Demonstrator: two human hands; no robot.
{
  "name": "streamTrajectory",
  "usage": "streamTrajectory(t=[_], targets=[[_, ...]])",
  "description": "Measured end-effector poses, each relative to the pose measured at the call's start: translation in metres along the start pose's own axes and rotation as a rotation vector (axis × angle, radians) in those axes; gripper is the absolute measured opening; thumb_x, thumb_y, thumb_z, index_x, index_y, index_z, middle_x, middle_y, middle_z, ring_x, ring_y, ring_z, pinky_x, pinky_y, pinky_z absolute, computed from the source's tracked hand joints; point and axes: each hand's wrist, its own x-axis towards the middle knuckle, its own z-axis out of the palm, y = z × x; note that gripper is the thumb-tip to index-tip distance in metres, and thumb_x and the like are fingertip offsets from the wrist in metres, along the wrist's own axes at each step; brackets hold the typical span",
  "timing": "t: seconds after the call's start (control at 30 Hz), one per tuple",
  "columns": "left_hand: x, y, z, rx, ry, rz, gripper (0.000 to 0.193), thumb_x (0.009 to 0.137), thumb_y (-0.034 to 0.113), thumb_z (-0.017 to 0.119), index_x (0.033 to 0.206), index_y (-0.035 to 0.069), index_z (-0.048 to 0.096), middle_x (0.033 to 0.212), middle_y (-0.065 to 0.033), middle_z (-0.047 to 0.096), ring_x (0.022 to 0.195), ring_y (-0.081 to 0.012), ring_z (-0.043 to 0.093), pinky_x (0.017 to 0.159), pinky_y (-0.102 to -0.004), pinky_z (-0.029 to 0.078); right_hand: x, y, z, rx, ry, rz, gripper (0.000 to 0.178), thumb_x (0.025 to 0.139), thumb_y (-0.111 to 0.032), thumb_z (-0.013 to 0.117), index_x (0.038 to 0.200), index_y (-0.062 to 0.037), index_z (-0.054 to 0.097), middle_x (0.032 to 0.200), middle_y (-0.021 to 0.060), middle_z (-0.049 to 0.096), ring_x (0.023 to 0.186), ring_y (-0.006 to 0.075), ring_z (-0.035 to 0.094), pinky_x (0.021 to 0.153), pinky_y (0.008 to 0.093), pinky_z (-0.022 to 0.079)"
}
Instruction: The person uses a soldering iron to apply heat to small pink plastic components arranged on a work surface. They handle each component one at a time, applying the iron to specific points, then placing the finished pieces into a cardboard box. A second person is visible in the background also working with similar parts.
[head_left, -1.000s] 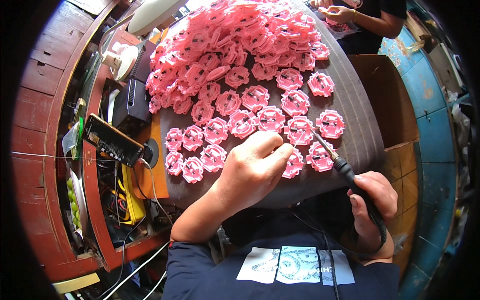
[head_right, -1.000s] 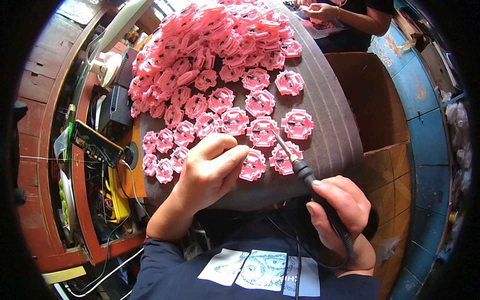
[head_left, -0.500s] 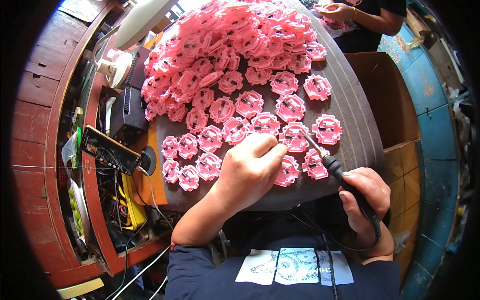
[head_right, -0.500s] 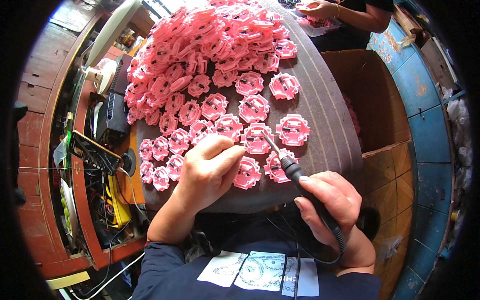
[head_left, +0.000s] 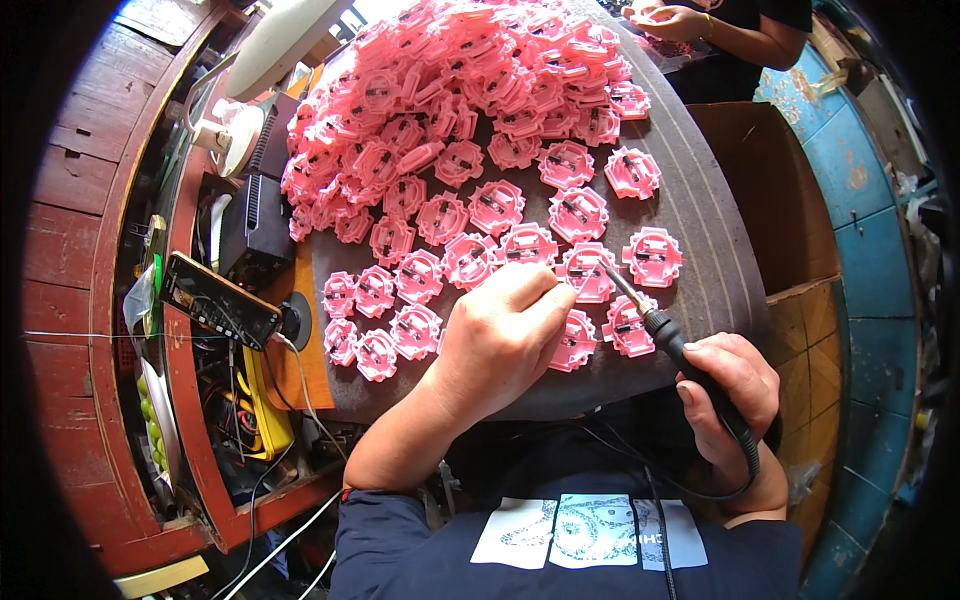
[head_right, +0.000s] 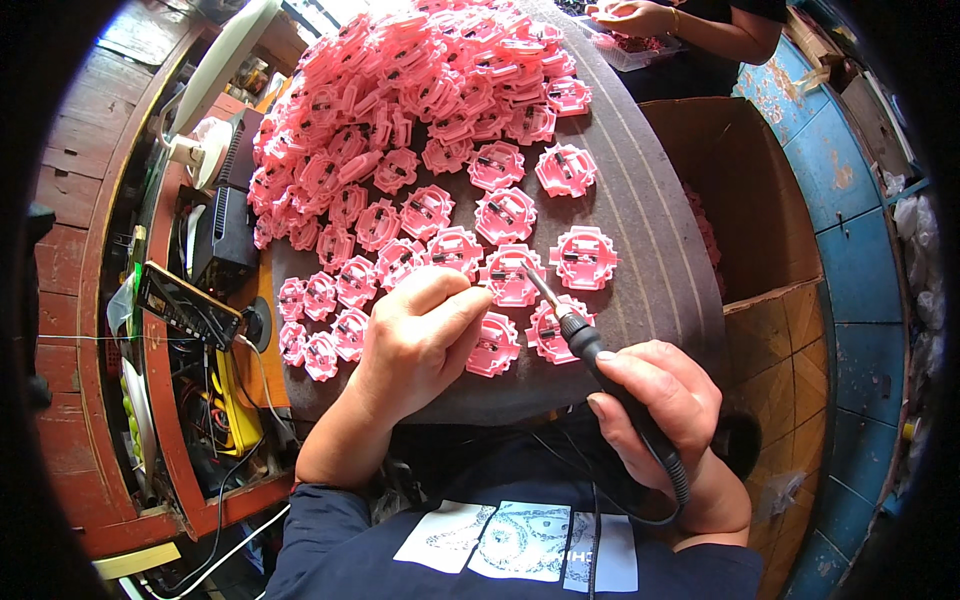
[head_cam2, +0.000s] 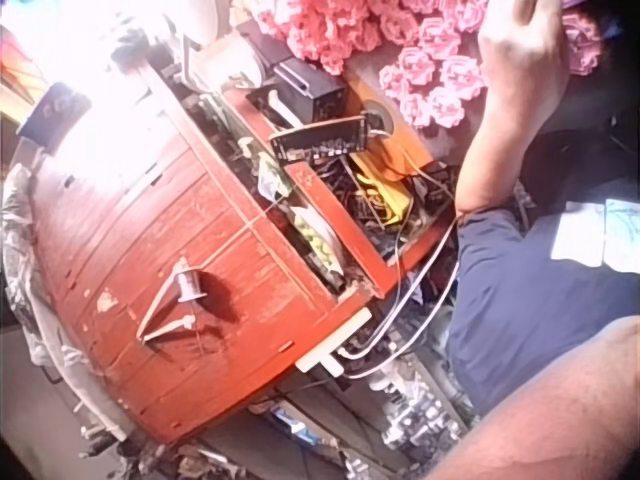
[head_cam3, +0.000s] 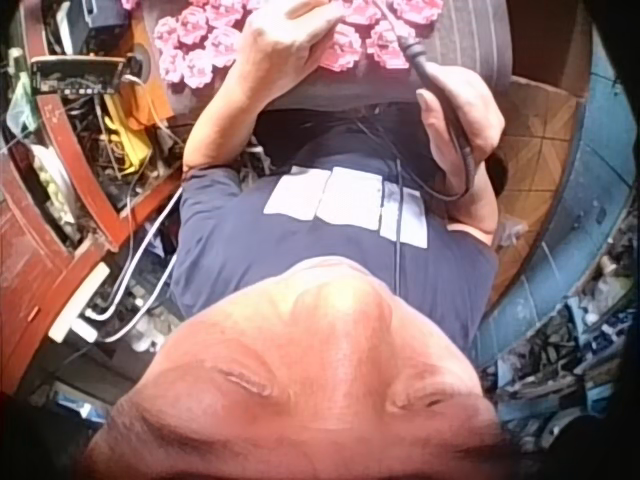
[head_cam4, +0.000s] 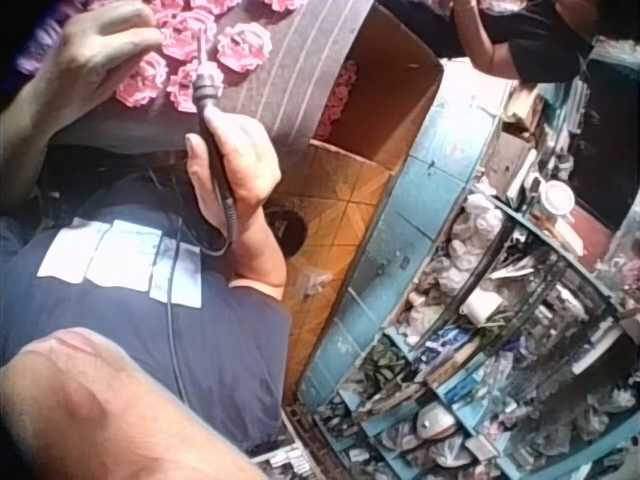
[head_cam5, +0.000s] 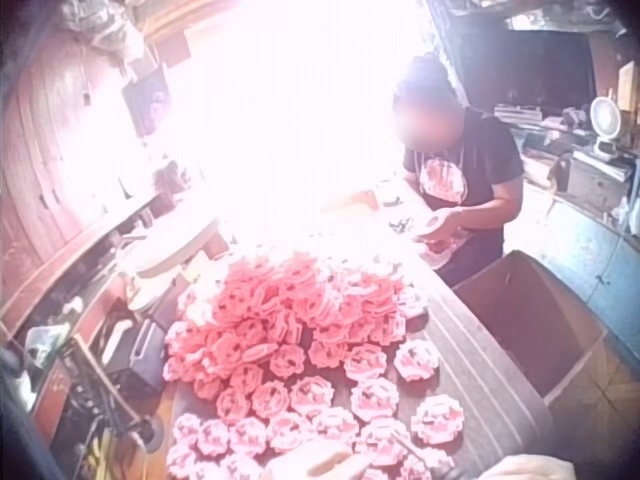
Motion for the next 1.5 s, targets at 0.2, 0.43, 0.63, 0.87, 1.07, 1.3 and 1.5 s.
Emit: streamTrajectory(t=[0.2, 0.43, 0.63, 0.87, 1.07, 1.3, 1.5], targets=[[-0.003, -0.004, 0.0, 0.015, 0.082, 0.007, 0.021, 0.078, -0.001, 0.076, 0.098, 0.002, 0.069, 0.089, -0.0099, 0.062, 0.083, -0.0288, 0.066, 0.071, -0.0385, 0.056, -0.001, 0.001, -0.001, -0.002, 0.02, 0.005, 0.033, 0.086, -0.003, 0.078, 0.117, 0.0047, 0.07, 0.095, 0.0206, 0.071, 0.078, 0.0309, 0.07, 0.071, 0.0373, 0.057], [-0.005, -0.005, -0.004, 0.013, 0.065, -0.015, 0.025, 0.079, -0.004, 0.079, 0.103, 0.004, 0.073, 0.09, -0.0097, 0.068, 0.08, -0.0294, 0.069, 0.072, -0.0397, 0.055, 0.006, -0.004, 0.004, 0.035, -0.002, 0.007, 0.033, 0.085, -0.002, 0.079, 0.117, 0.0047, 0.07, 0.093, 0.02, 0.07, 0.077, 0.0303, 0.069, 0.069, 0.0373, 0.056], [-0.006, -0.007, -0.002, 0.02, 0.069, -0.007, 0.019, 0.079, 0.0, 0.076, 0.096, 0.002, 0.068, 0.09, -0.0096, 0.063, 0.084, -0.0297, 0.067, 0.073, -0.0394, 0.057, 0.007, -0.001, 0.008, 0.027, -0.01, -0.008, 0.035, 0.085, -0.002, 0.079, 0.118, 0.0041, 0.07, 0.093, 0.0197, 0.07, 0.076, 0.0303, 0.069, 0.069, 0.0375, 0.056], [-0.006, -0.008, -0.001, 0.012, 0.061, -0.023, 0.02, 0.079, -0.001, 0.077, 0.098, 0.003, 0.07, 0.091, -0.0099, 0.065, 0.083, -0.0298, 0.068, 0.073, -0.0396, 0.056, 0.009, -0.001, 0.008, 0.022, -0.026, -0.016, 0.034, 0.085, -0.002, 0.079, 0.117, 0.004, 0.07, 0.093, 0.0198, 0.07, 0.076, 0.0307, 0.069, 0.069, 0.0376, 0.056], [-0.007, -0.009, -0.001, 0.001, 0.06, -0.034, 0.023, 0.08, -0.001, 0.078, 0.101, 0.003, 0.071, 0.091, -0.01, 0.067, 0.082, -0.0298, 0.069, 0.073, -0.0399, 0.056, 0.008, -0.001, 0.008, 0.022, -0.027, -0.013, 0.034, 0.085, -0.002, 0.078, 0.117, 0.0042, 0.07, 0.092, 0.0198, 0.07, 0.076, 0.0304, 0.069, 0.069, 0.0372, 0.056], [-0.006, -0.009, -0.001, 0.003, 0.059, -0.029, 0.025, 0.08, -0.002, 0.079, 0.104, 0.004, 0.072, 0.091, -0.0101, 0.069, 0.081, -0.03, 0.07, 0.073, -0.0403, 0.056, 0.01, -0.001, 0.008, 0.023, -0.03, -0.015, 0.034, 0.084, 0.0, 0.078, 0.117, 0.0037, 0.069, 0.093, 0.0195, 0.07, 0.076, 0.0304, 0.069, 0.069, 0.0373, 0.056], [-0.006, -0.01, 0.0, 0.008, 0.036, -0.032, 0.025, 0.081, -0.002, 0.078, 0.104, 0.004, 0.072, 0.092, -0.0099, 0.069, 0.082, -0.0303, 0.07, 0.073, -0.0405, 0.056, 0.009, -0.001, 0.008, 0.017, -0.028, -0.008, 0.034, 0.084, 0.0, 0.078, 0.118, 0.0028, 0.07, 0.092, 0.0191, 0.07, 0.076, 0.0301, 0.069, 0.069, 0.0372, 0.056]])
